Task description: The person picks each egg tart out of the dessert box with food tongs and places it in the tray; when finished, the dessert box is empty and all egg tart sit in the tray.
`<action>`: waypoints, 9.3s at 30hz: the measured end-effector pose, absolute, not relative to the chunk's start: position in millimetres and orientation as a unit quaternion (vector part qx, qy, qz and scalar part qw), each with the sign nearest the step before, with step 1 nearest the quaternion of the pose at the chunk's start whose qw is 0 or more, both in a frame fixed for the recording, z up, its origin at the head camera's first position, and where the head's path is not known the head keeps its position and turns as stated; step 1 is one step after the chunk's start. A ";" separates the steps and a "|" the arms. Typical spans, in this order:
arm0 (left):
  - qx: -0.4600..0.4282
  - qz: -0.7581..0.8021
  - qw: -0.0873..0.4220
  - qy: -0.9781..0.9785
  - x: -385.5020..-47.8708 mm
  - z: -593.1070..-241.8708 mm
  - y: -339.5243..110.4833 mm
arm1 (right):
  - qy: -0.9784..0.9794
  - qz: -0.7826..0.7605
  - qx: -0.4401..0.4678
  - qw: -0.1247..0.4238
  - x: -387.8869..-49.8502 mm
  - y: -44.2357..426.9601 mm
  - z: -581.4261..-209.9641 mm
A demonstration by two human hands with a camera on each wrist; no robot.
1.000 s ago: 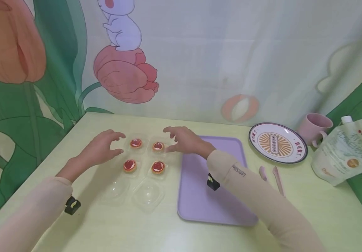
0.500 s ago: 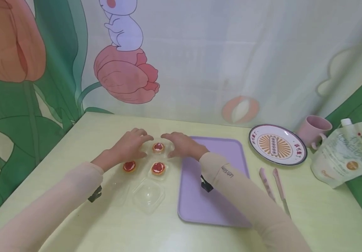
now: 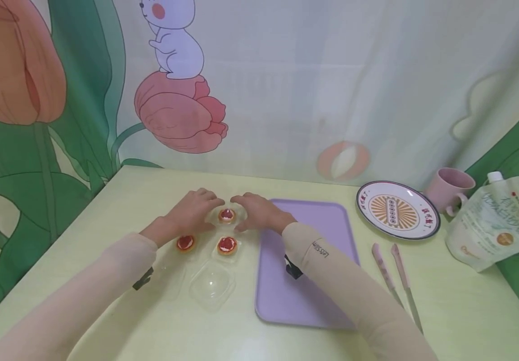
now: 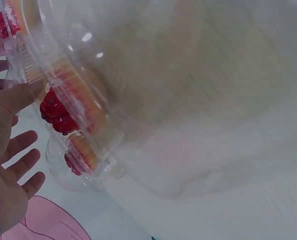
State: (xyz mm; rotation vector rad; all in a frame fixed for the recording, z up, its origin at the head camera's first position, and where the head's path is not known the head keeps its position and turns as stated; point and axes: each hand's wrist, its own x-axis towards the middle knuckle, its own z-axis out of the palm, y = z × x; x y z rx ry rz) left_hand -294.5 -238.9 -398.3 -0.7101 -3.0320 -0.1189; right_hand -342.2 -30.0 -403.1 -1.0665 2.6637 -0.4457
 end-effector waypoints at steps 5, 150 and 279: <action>-0.244 -0.031 0.014 -0.969 -296.0 -402.5 -237.8 | 0.909 -0.154 -0.366 0.122 -343.5 -31.3 -403.3; -0.049 -0.433 0.070 -0.897 -352.7 -381.1 -201.7 | 0.849 -0.480 -0.221 0.027 -373.9 -4.3 -389.3; -0.090 -0.157 -0.010 -0.983 -299.0 -427.8 -321.7 | 0.928 -0.099 -0.335 0.131 -348.0 -127.4 -400.4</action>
